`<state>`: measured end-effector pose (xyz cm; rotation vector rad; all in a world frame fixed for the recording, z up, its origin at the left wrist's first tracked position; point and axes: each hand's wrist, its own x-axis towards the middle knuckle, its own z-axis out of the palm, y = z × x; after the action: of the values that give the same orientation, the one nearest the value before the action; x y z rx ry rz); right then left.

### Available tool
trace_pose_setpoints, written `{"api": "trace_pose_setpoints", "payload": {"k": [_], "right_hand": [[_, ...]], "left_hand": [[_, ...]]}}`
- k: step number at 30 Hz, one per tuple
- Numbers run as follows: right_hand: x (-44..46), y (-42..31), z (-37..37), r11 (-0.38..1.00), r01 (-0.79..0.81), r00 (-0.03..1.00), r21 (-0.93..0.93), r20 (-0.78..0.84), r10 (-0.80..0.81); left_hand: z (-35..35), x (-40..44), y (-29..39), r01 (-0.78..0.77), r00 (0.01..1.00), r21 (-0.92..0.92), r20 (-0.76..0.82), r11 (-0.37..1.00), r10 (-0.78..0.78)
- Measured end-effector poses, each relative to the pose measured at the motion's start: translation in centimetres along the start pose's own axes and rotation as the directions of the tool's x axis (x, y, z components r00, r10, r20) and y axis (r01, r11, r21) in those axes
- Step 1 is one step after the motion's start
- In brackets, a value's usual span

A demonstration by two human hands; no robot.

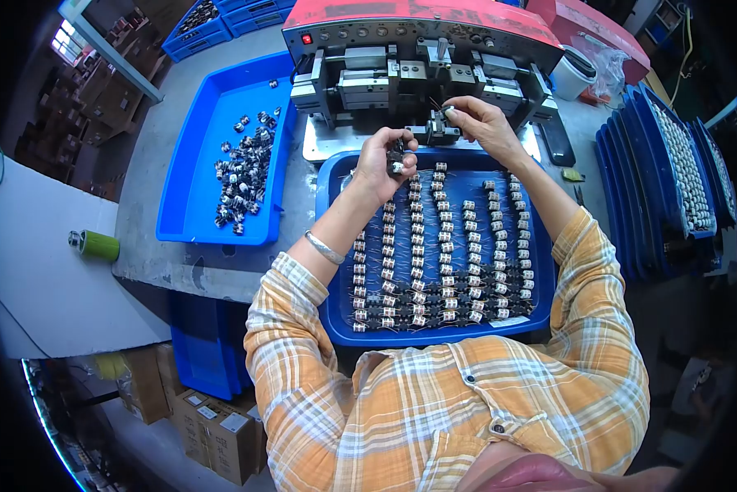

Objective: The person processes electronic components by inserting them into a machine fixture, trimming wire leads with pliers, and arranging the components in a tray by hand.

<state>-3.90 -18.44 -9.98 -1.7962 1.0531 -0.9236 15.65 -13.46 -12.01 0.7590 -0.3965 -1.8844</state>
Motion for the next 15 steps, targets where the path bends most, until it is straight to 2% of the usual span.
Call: {"api": "trace_pose_setpoints", "payload": {"k": [4,6,10,12,15], "right_hand": [[0.8,-0.2,-0.4,0.997,-0.056,0.998,-0.049,0.038,0.058],[1.1,-0.3,-0.5,0.992,0.043,0.996,-0.117,0.077,-0.034],[1.6,-0.9,-0.3,0.972,0.128,0.991,-0.197,0.065,-0.117],[1.7,-1.2,-0.3,0.893,0.25,0.968,-0.373,0.128,-0.218],[1.8,-1.3,-0.1,0.836,0.299,0.954,-0.461,0.16,-0.253]], "left_hand": [[0.0,0.1,0.1,-0.012,1.0,0.032,-0.001,0.999,0.012],[-0.3,0.2,0.0,-0.009,1.0,0.031,-0.001,0.999,0.009],[-0.2,0.1,0.0,-0.03,0.999,0.046,-0.021,0.998,0.031],[0.2,-0.1,-0.1,-0.064,0.997,0.077,-0.04,0.995,0.067],[0.2,-0.4,-0.2,-0.1,0.992,0.135,-0.059,0.986,0.109]]}}
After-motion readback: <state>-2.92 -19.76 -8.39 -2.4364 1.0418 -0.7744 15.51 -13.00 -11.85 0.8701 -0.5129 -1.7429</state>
